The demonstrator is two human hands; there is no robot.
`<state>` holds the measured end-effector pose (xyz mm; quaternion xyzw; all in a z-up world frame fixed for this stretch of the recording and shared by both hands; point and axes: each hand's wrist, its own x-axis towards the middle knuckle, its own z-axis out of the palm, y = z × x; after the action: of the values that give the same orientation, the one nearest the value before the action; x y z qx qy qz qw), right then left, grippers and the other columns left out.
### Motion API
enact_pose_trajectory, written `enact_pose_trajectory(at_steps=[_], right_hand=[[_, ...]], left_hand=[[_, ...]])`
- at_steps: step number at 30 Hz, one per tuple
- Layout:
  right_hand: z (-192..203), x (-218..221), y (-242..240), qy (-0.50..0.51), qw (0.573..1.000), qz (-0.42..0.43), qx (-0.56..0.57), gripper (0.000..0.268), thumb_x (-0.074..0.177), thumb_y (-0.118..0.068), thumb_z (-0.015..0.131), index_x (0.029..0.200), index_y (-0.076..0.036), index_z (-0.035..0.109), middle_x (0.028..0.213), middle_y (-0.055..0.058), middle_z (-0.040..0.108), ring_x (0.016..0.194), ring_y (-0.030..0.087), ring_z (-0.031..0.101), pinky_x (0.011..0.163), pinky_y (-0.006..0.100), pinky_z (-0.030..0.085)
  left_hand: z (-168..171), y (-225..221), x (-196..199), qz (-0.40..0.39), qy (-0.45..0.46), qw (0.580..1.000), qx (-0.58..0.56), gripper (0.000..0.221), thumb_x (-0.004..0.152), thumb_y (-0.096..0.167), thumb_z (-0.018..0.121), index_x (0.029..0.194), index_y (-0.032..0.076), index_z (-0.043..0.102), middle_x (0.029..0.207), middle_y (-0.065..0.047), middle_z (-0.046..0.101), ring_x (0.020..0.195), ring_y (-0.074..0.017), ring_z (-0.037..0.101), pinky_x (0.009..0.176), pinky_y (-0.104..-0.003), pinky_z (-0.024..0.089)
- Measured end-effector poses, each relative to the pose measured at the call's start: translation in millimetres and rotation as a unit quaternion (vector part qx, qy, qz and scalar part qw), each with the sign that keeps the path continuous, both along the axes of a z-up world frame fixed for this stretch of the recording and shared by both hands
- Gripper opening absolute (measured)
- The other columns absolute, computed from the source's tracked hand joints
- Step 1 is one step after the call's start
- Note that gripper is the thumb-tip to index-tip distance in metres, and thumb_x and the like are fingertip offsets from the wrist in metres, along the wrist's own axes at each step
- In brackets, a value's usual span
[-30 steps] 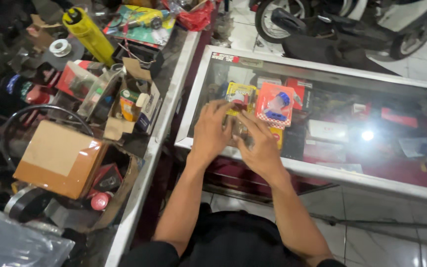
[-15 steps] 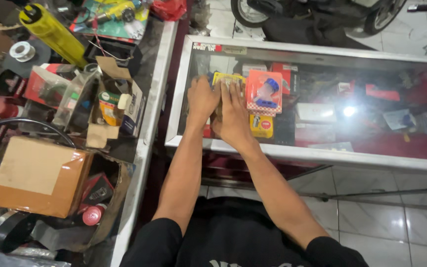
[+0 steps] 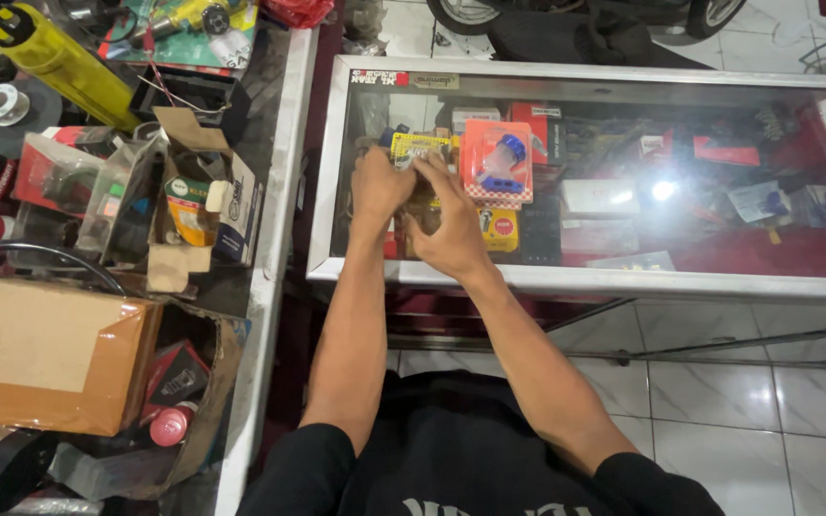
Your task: The person selects several small packaged parts from a display shelf, carries them across the room, and places them onto a glass counter top for inspection.
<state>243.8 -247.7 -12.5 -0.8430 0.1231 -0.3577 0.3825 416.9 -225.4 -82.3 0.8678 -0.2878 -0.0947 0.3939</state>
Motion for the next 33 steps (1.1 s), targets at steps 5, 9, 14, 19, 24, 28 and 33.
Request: enact_pose_trajectory(at_steps=[5, 9, 14, 19, 24, 28, 33], right_hand=[[-14, -3, -5, -0.009, 1.000, 0.024, 0.015, 0.076, 0.079, -0.003, 0.081, 0.148, -0.004, 0.049, 0.158, 0.027, 0.045, 0.150, 0.041, 0.044, 0.123, 0.045, 0.038], [-34, 2, 3, -0.040, 0.999, 0.000, 0.004, 0.089, 0.080, -0.001, 0.076, 0.156, 0.000, 0.032, 0.158, 0.027, 0.040, 0.150, 0.043, 0.039, 0.125, 0.047, 0.033], [-35, 1, 0, -0.033, 0.997, 0.045, 0.049, 0.096, 0.076, 0.000, 0.076, 0.159, 0.000, 0.029, 0.158, 0.025, 0.040, 0.147, 0.039, 0.043, 0.121, 0.047, 0.037], [-21, -4, 6, -0.060, 0.991, 0.074, 0.098, 0.090, 0.082, -0.003, 0.080, 0.158, -0.003, 0.033, 0.159, 0.023, 0.040, 0.147, 0.033, 0.046, 0.122, 0.044, 0.041], [-18, -11, 15, -0.096, 0.973, 0.111, 0.176, 0.087, 0.088, 0.002, 0.072, 0.162, -0.003, 0.027, 0.162, 0.022, 0.037, 0.153, 0.034, 0.040, 0.129, 0.045, 0.033], [-18, -13, 21, -0.103, 0.977, 0.060, 0.179, 0.084, 0.090, 0.003, 0.070, 0.162, -0.005, 0.027, 0.156, 0.019, 0.046, 0.147, 0.031, 0.050, 0.126, 0.044, 0.040], [1, -14, 25, -0.049, 0.988, -0.011, 0.148, 0.084, 0.087, 0.002, 0.071, 0.160, -0.007, 0.031, 0.147, 0.017, 0.049, 0.132, 0.028, 0.058, 0.108, 0.041, 0.052]], left_hand=[[30, 11, -34, 0.081, -0.083, 0.993, 0.029, 0.053, 0.079, 0.031, 0.078, 0.120, 0.002, 0.062, 0.130, -0.031, 0.056, 0.120, -0.0517, 0.050, 0.090, -0.064, 0.043], [53, 21, -52, 0.056, -0.075, 0.996, 0.014, 0.065, 0.081, 0.039, 0.080, 0.122, -0.004, 0.053, 0.129, -0.029, 0.055, 0.122, -0.0499, 0.049, 0.091, -0.063, 0.045], [66, 28, -51, 0.025, -0.058, 0.998, 0.000, 0.067, 0.080, 0.036, 0.083, 0.120, -0.004, 0.047, 0.121, -0.027, 0.062, 0.113, -0.0510, 0.056, 0.092, -0.059, 0.048], [84, 53, -54, 0.010, 0.044, 0.985, -0.165, 0.064, 0.075, 0.022, 0.084, 0.119, -0.002, 0.044, 0.112, -0.023, 0.067, 0.103, -0.0356, 0.072, 0.087, -0.043, 0.058], [85, 67, -62, -0.034, 0.067, 0.935, -0.347, 0.075, 0.084, 0.015, 0.077, 0.142, -0.003, 0.032, 0.125, -0.018, 0.060, 0.111, -0.0243, 0.066, 0.092, -0.035, 0.056], [83, 64, -67, -0.013, 0.065, 0.923, -0.378, 0.049, 0.098, 0.028, 0.075, 0.129, -0.002, 0.051, 0.119, -0.015, 0.064, 0.109, -0.0188, 0.062, 0.096, -0.032, 0.051], [86, 57, -74, 0.043, 0.151, 0.922, -0.355, 0.037, 0.101, 0.038, 0.064, 0.096, 0.002, 0.064, 0.086, -0.005, 0.067, 0.082, -0.0114, 0.060, 0.077, -0.029, 0.051]])
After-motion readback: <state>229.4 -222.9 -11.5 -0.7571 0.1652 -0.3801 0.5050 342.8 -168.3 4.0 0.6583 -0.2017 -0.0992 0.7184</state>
